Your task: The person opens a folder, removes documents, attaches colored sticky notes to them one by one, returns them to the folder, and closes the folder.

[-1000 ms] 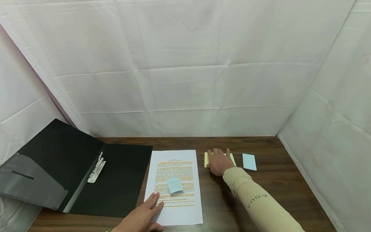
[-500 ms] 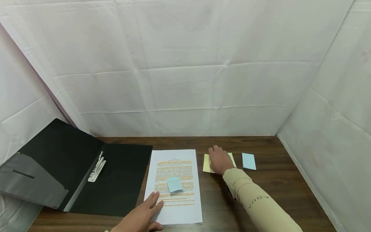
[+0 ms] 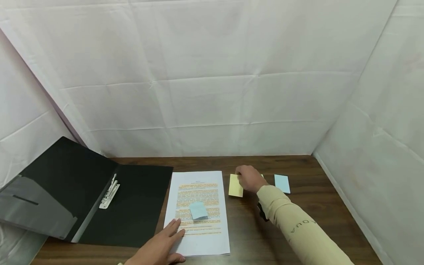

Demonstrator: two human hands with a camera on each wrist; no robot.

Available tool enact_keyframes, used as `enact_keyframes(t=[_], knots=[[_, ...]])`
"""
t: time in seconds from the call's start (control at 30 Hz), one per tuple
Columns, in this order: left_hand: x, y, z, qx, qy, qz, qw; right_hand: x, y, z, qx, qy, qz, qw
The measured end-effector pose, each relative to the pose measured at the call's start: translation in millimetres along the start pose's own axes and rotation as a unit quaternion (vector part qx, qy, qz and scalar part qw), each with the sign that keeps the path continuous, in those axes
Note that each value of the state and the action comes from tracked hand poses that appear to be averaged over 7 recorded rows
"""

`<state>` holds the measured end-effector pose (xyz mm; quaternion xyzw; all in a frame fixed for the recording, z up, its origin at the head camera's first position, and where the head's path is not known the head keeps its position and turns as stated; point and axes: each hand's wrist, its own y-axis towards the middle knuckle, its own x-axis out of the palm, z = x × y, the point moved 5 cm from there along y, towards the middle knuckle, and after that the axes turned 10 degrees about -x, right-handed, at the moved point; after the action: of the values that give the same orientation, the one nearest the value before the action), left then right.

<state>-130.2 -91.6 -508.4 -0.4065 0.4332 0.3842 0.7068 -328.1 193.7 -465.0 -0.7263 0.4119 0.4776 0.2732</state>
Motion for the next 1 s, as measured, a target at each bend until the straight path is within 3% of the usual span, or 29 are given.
enact_keyframes(t=[0.33,0.47,0.63,0.73,0.83,0.93,1.0], knots=[[-3.9,-0.9,-1.0,-0.025,-0.016,0.0,0.9996,-11,-4,-15,-0.033,0.041,0.014,0.999],[-7.7,-3.0,-2.5,-0.034,-0.035,0.015,0.9987,-13,-3,-30,-0.05,0.06,0.011,0.997],[-17.3,-4.8,-4.9,-0.041,-0.106,0.051,0.9922,-12,-2,-50,-0.076,0.09,0.0,0.993],[-25.0,-5.1,-4.9,-0.049,-0.18,0.08,0.9792,-9,-2,-63,-0.095,0.107,-0.005,0.99],[-33.7,-3.9,-2.9,-0.058,-0.258,0.117,0.9571,-6,-1,-76,-0.104,0.117,-0.008,0.988],[-40.3,-1.5,-0.3,-0.073,-0.333,0.154,0.9273,-4,-1,-89,-0.103,0.14,-0.02,0.985],[-42.3,1.1,2.5,-0.073,-0.405,0.157,0.898,-3,-1,-97,-0.1,0.162,-0.031,0.981]])
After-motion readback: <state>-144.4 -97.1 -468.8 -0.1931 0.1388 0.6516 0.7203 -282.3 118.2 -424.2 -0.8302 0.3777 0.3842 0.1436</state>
